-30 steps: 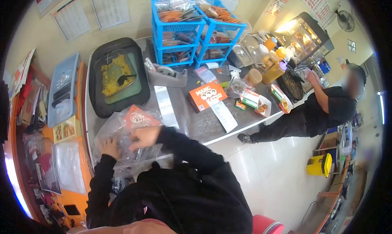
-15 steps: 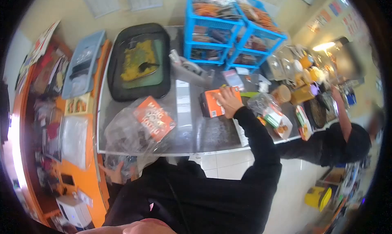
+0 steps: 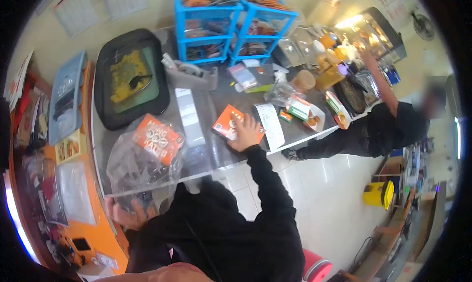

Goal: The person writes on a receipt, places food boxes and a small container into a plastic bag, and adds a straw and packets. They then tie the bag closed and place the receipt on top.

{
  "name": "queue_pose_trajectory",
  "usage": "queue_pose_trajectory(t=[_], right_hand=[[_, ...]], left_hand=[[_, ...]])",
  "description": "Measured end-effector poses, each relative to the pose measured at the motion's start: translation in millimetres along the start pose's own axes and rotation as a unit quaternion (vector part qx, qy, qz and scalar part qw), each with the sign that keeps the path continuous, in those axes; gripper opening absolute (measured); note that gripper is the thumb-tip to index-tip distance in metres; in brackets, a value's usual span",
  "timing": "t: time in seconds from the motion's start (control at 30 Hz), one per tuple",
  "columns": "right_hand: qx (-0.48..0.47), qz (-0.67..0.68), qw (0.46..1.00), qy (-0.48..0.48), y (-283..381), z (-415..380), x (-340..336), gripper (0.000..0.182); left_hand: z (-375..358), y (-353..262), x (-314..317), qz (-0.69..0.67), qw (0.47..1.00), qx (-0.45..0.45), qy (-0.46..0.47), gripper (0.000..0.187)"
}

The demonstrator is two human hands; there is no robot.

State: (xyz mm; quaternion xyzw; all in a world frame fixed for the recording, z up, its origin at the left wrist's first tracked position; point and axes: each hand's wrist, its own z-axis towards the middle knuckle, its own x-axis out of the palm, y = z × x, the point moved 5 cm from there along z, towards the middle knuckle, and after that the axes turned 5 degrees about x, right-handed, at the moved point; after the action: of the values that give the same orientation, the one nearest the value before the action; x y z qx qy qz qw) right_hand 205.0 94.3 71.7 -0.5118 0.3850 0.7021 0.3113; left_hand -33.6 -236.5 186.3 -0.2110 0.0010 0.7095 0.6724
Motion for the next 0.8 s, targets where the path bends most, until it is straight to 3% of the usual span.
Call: queue_pose_trajectory(t=[0.07, 0.13, 0.23, 0.33, 0.37, 0.4, 0.5, 0.6, 0.67, 0.7, 0.8], right_hand=[[-0.002, 0.022, 0.999, -0.036, -4.0, 7.8, 2.2, 0.088], [-0.003, 0.042, 0.999, -0.034, -6.2, 11.7, 3.4, 0.079], [-0.024, 0.021, 0.994, -0.104, -20.7, 13.2, -6.1, 0.066], [0.153, 0.163, 0.941, -0.254, -116.1, 6.1, 0.3, 0.064], [0.226, 0.117, 0.935, -0.247, -143.0, -1.1, 7.6, 0.061], [0.295, 0.071, 0.923, -0.238, -161.5, -8.1, 12.3, 0.059], [0.415, 0.067, 0.905, -0.058, -178.1, -12.2, 30.7, 0.054], [0.260, 0.174, 0.950, 0.002, -184.2, 11.6, 67.3, 0.036], [0.193, 0.130, 0.972, 0.020, -172.7, 26.9, 54.8, 0.029], [0.160, 0.107, 0.981, 0.029, -165.4, 33.8, 48.2, 0.026], [0.087, 0.228, 0.970, -0.011, -160.6, 60.4, 52.0, 0.023]], left_hand=[[17.7, -16.0, 43.1, -0.105, 0.971, 0.088, 0.194, 0.040], [33.1, -44.1, 92.5, -0.229, 0.937, 0.005, 0.263, 0.029], [27.5, -87.9, 166.1, -0.322, 0.874, -0.042, 0.360, 0.049], [6.1, -112.0, 233.4, -0.358, 0.825, -0.044, 0.435, 0.073], [-12.5, -113.3, 257.4, -0.334, 0.809, -0.021, 0.484, 0.092], [-18.4, -118.8, 275.8, -0.293, 0.797, 0.025, 0.527, 0.096], [-36.8, -134.2, 329.6, -0.193, 0.753, 0.163, 0.607, 0.111], [-41.6, -146.5, 363.6, -0.144, 0.711, 0.297, 0.622, 0.121], [-49.0, -146.2, 378.5, -0.115, 0.680, 0.345, 0.637, 0.121], [-62.5, -141.1, 388.7, -0.121, 0.696, 0.362, 0.608, 0.117], [-52.1, -135.8, 381.0, -0.122, 0.707, 0.282, 0.637, 0.111]])
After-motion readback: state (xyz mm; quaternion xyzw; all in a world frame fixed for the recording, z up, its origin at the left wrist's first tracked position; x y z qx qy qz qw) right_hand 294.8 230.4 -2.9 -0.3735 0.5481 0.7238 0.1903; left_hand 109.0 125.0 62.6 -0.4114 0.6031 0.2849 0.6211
